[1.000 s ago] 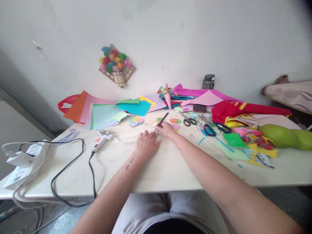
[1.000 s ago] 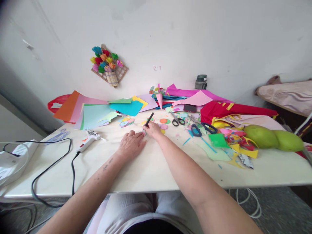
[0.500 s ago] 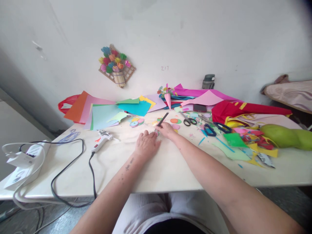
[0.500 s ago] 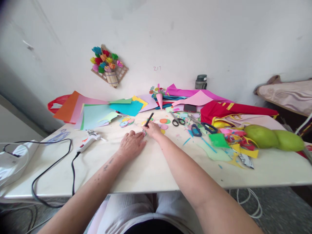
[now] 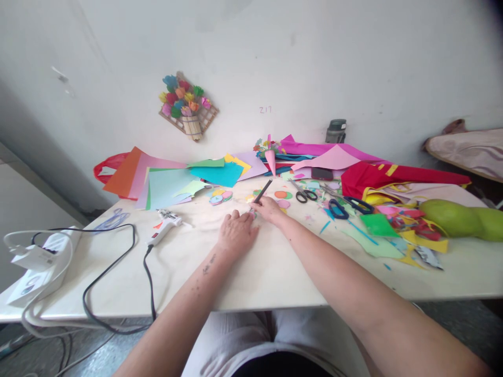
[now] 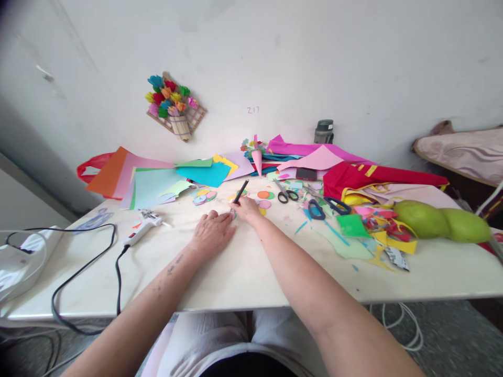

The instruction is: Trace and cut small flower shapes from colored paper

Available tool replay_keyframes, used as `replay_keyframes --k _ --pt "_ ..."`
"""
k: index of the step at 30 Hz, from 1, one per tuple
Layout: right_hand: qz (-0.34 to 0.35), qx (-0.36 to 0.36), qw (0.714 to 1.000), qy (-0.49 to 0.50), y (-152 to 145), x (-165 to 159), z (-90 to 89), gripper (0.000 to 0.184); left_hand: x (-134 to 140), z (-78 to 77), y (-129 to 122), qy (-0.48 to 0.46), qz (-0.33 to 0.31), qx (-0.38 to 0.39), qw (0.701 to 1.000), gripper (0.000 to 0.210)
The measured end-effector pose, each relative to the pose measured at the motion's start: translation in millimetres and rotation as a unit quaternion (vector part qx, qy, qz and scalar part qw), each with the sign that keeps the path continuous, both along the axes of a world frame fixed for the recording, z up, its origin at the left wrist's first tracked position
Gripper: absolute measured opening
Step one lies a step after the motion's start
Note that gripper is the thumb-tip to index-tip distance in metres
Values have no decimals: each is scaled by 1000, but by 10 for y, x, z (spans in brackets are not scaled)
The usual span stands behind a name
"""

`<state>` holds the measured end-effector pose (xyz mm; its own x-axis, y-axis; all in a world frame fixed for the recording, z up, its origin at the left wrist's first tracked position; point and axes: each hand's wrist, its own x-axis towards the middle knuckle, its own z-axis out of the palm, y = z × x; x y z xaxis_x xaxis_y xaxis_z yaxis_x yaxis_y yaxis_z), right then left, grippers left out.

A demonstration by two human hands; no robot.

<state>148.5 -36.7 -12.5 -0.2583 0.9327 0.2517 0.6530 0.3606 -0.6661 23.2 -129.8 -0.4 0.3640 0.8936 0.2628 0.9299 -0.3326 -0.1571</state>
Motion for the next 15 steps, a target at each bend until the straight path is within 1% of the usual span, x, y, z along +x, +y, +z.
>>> replay_keyframes --k 15 --pt "-8 -16 999 29 -1 7 3 23 1 14 -11 -6 3 -10 1000 39"
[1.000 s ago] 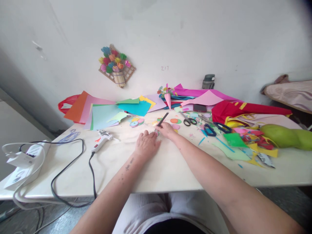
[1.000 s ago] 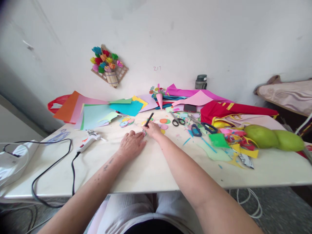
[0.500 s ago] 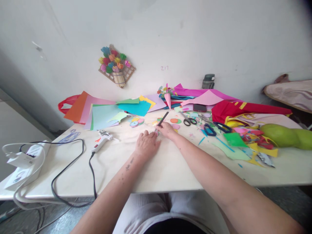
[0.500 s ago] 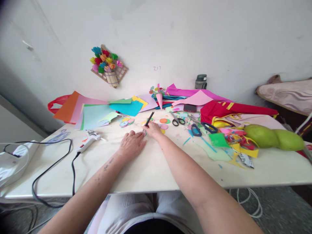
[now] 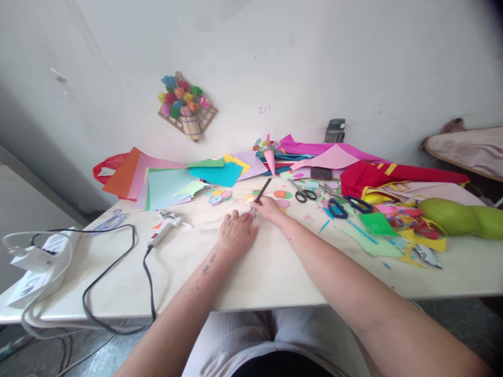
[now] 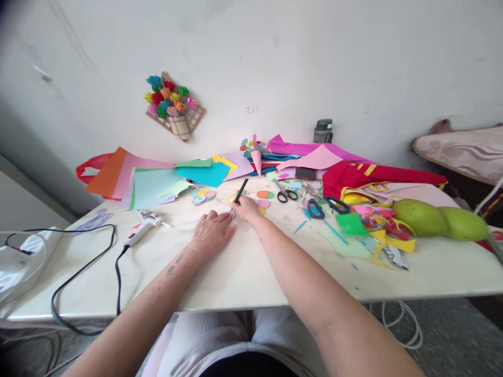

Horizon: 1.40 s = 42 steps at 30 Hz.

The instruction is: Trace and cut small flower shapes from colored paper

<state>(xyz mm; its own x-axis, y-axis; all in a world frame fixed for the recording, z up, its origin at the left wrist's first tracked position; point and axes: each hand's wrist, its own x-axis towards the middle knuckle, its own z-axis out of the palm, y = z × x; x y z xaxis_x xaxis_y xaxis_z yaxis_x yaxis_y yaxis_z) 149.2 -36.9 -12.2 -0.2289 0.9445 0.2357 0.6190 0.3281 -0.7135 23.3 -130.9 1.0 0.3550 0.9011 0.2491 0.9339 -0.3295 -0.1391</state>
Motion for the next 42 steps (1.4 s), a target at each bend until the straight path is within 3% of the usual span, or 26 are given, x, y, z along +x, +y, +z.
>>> replay_keyframes --k 42 --pt "-53 2 999 10 -14 18 21 23 5 30 -15 22 -1 -12 1000 41"
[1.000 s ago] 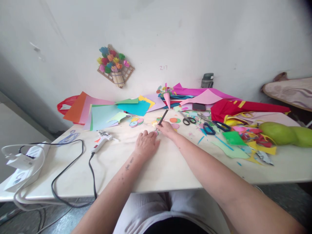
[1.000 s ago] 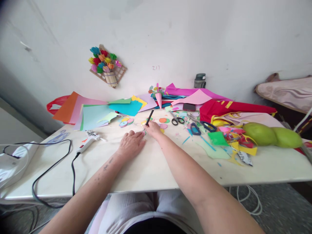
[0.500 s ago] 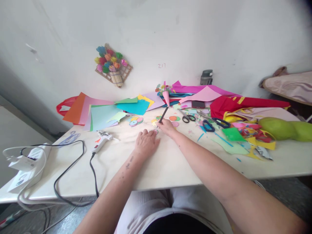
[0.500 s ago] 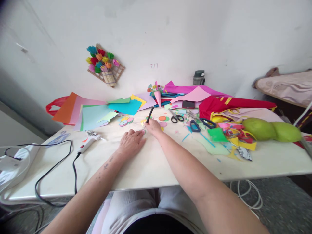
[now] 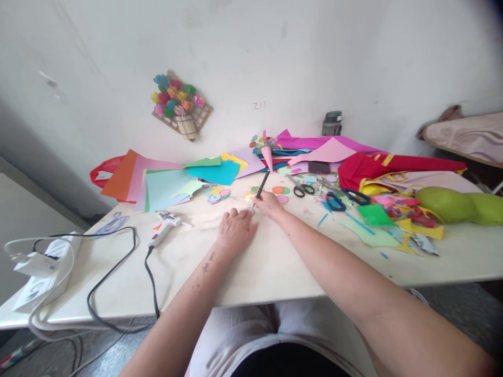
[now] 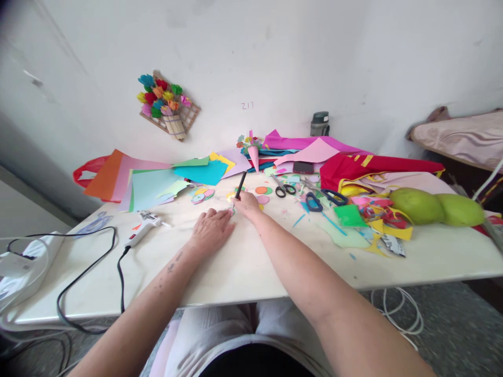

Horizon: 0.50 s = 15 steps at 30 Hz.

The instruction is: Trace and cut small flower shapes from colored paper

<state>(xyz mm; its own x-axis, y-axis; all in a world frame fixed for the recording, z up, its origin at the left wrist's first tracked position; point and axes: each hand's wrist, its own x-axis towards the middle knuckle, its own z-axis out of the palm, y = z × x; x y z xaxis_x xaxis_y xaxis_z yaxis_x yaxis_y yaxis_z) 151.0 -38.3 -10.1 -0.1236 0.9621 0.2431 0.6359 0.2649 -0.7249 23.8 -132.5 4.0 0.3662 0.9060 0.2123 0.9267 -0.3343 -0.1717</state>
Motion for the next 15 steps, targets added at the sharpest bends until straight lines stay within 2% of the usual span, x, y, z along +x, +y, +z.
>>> replay_keyframes --k 15 --pt "6 -5 1000 -11 -12 -5 11 22 4 11 -2 -2 2 -6 1000 41"
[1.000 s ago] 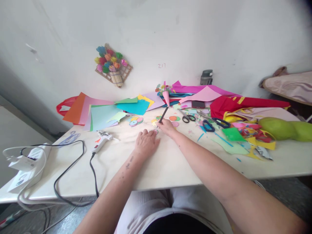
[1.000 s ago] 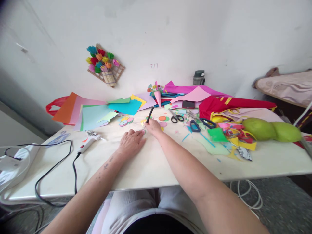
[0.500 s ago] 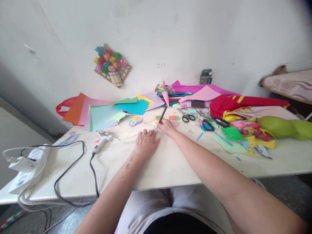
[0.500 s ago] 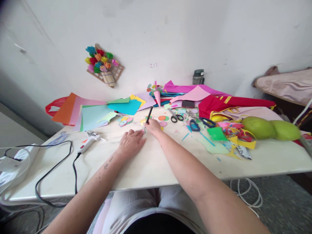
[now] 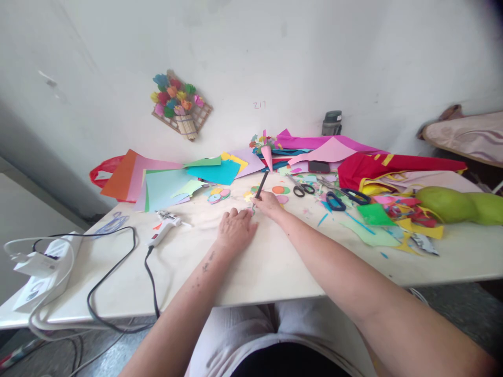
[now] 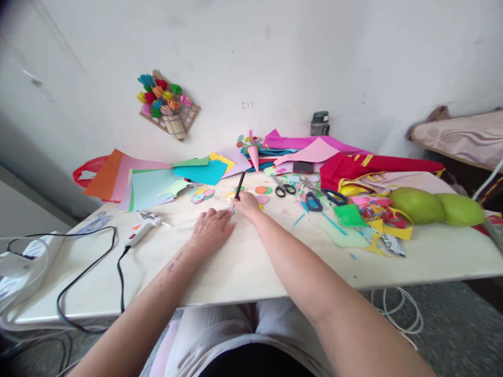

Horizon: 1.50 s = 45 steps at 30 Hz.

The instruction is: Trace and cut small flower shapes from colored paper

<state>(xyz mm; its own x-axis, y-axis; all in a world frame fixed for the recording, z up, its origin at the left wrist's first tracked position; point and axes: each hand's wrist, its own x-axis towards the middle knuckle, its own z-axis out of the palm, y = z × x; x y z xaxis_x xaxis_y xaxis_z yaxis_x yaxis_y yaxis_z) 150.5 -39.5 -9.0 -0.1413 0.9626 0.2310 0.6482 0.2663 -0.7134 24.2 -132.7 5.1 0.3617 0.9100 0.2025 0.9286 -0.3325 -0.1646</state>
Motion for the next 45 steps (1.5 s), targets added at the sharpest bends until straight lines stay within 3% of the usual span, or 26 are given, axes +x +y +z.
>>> replay_keyframes --k 45 --pt "-7 18 1000 -18 5 -12 -13 22 -10 -36 30 12 -6 20 1000 41"
